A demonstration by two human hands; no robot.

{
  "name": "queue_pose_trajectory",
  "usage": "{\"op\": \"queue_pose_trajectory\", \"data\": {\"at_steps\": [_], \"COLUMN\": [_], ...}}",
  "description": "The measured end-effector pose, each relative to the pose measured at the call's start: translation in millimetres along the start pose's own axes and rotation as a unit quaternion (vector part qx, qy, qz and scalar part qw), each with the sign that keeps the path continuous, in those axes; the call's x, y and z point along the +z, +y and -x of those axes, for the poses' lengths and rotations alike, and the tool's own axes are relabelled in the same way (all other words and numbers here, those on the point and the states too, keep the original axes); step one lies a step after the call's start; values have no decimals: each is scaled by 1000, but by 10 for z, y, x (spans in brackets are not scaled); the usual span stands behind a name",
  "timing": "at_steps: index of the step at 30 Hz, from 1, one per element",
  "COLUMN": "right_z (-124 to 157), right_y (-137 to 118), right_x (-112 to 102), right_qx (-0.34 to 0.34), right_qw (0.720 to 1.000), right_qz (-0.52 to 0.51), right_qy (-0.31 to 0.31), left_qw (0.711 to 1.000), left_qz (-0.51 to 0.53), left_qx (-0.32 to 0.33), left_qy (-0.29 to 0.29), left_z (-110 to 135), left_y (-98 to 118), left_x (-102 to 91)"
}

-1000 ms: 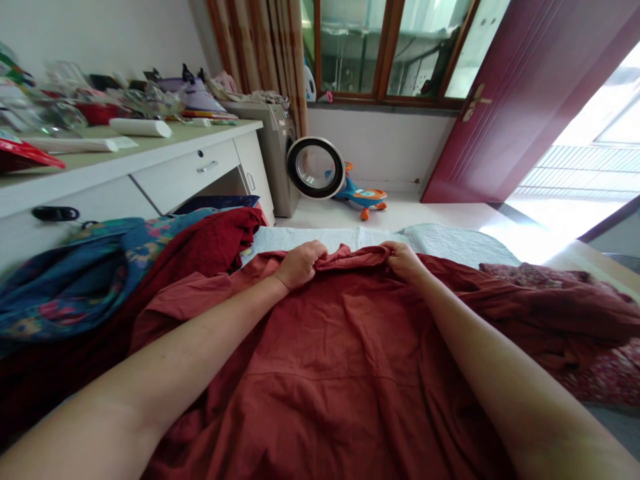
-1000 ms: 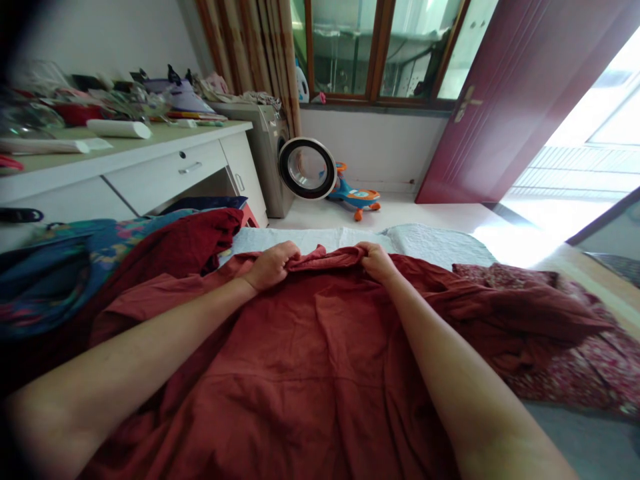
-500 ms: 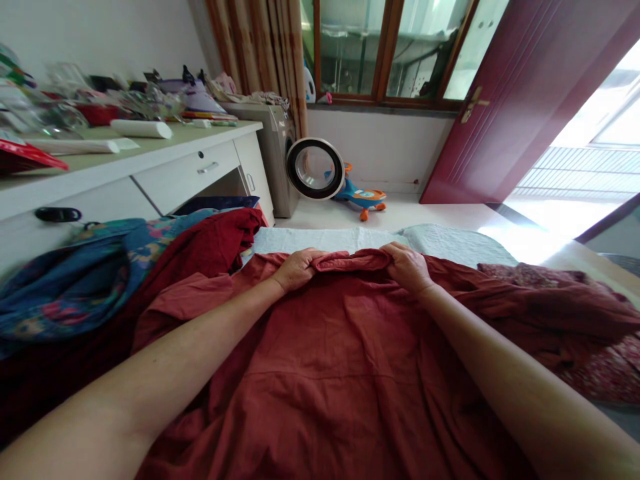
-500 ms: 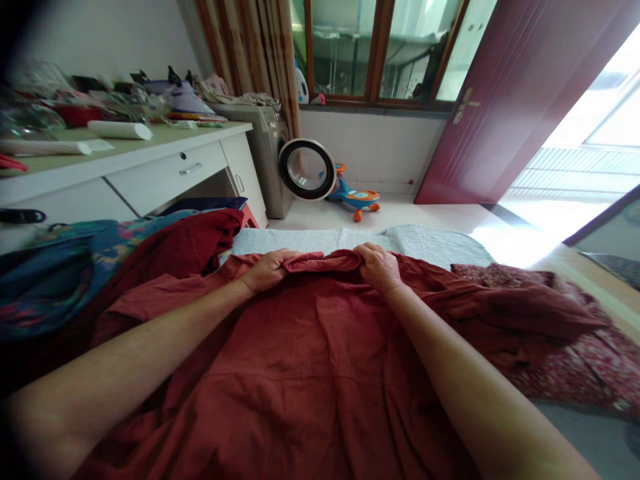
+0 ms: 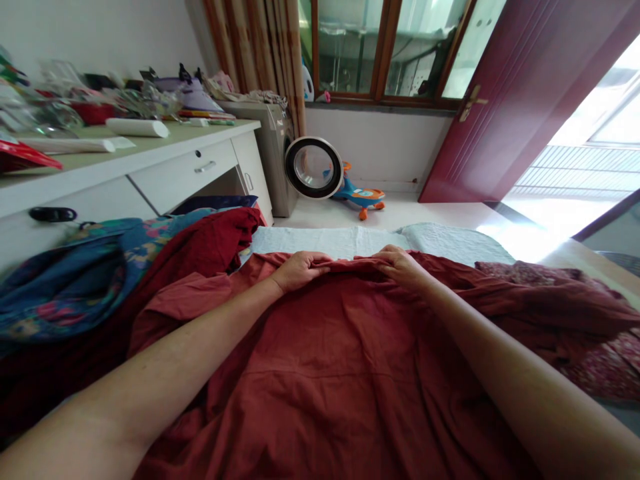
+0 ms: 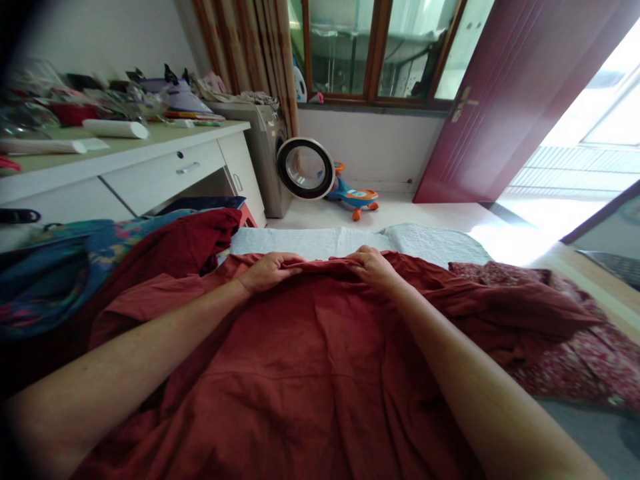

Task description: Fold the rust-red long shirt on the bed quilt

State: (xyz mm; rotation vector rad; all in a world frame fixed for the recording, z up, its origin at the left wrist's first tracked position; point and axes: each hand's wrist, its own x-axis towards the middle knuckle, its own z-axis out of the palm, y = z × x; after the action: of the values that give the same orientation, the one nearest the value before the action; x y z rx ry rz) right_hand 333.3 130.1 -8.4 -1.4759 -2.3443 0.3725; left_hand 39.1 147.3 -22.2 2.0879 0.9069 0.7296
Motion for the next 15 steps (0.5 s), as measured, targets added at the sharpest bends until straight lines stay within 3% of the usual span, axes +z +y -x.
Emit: {"op": "queue_pose_trajectory", "data": {"at_steps": [4, 6, 9, 12, 15], "right_z": [-50, -95, -185, -292, -410], "right_y": [36, 68, 136, 196, 223], "right_x": [-14, -22, -19, -25, -82], "right_qx": [14, 25, 76, 129, 163], "right_qw": [998, 995, 973, 952, 960], "right_qz": [-25, -92, -218, -279, -229], "right_qy": [52, 42, 16, 5, -19], "left_qw": [995, 990, 986, 989, 981], "left_qz": [64, 95, 112, 58, -109], "left_qx": [-57, -76, -108, -132, -151], "left_qy": [57, 76, 57, 43, 59], "left_z": [-59, -107, -201, -337, -511], "left_y": [-47, -89, -165, -216, -202], "left_x": [8, -9, -78, -194, -312]}}
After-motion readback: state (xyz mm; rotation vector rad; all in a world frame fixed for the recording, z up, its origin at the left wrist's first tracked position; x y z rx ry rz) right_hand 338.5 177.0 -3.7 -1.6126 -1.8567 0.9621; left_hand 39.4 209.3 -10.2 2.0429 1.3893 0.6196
